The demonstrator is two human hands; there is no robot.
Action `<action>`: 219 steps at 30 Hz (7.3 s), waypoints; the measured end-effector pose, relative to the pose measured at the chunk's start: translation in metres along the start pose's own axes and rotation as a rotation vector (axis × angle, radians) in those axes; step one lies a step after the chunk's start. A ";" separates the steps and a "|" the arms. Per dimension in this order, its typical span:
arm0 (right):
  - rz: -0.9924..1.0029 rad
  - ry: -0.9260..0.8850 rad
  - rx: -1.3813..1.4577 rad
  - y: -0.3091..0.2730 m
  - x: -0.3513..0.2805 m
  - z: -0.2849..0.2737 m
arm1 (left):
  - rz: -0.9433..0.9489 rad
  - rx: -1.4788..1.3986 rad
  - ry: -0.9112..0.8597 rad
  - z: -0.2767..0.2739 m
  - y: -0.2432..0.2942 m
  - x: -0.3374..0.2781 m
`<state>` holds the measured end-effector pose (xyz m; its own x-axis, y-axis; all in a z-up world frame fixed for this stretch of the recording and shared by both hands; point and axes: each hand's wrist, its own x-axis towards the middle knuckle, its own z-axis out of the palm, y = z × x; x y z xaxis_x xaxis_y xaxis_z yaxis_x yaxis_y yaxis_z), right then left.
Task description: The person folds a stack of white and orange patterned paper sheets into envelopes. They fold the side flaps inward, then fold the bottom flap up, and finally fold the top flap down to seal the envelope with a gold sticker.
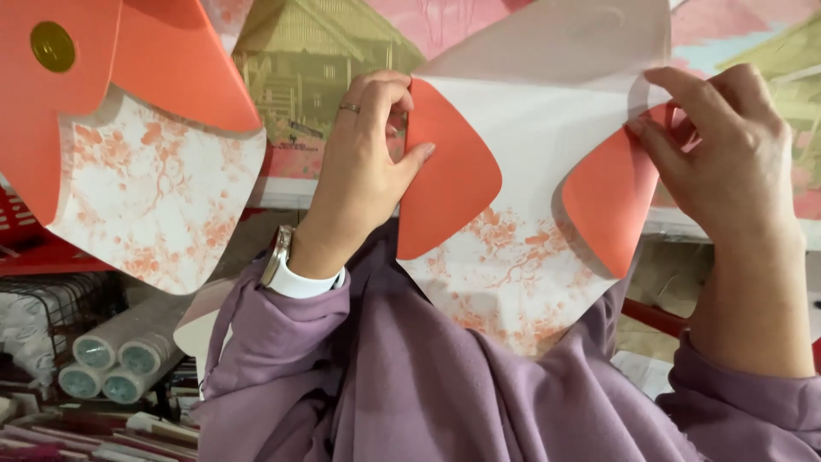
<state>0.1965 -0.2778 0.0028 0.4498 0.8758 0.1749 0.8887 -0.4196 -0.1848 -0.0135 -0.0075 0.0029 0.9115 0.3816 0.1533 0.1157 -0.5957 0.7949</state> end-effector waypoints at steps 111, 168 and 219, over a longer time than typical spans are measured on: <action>-0.029 0.179 -0.071 -0.042 -0.062 0.032 | -0.375 -0.474 0.229 0.008 0.007 -0.059; 0.359 0.265 0.130 -0.009 -0.006 0.004 | 0.353 0.469 0.173 0.012 0.013 0.005; -0.088 0.266 0.015 -0.017 -0.028 0.007 | 0.111 0.703 0.129 0.039 0.017 -0.008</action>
<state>0.1681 -0.2935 -0.0059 0.3797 0.8146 0.4384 0.9251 -0.3391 -0.1711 -0.0032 -0.0480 -0.0079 0.8836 0.3472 0.3141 0.2916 -0.9329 0.2112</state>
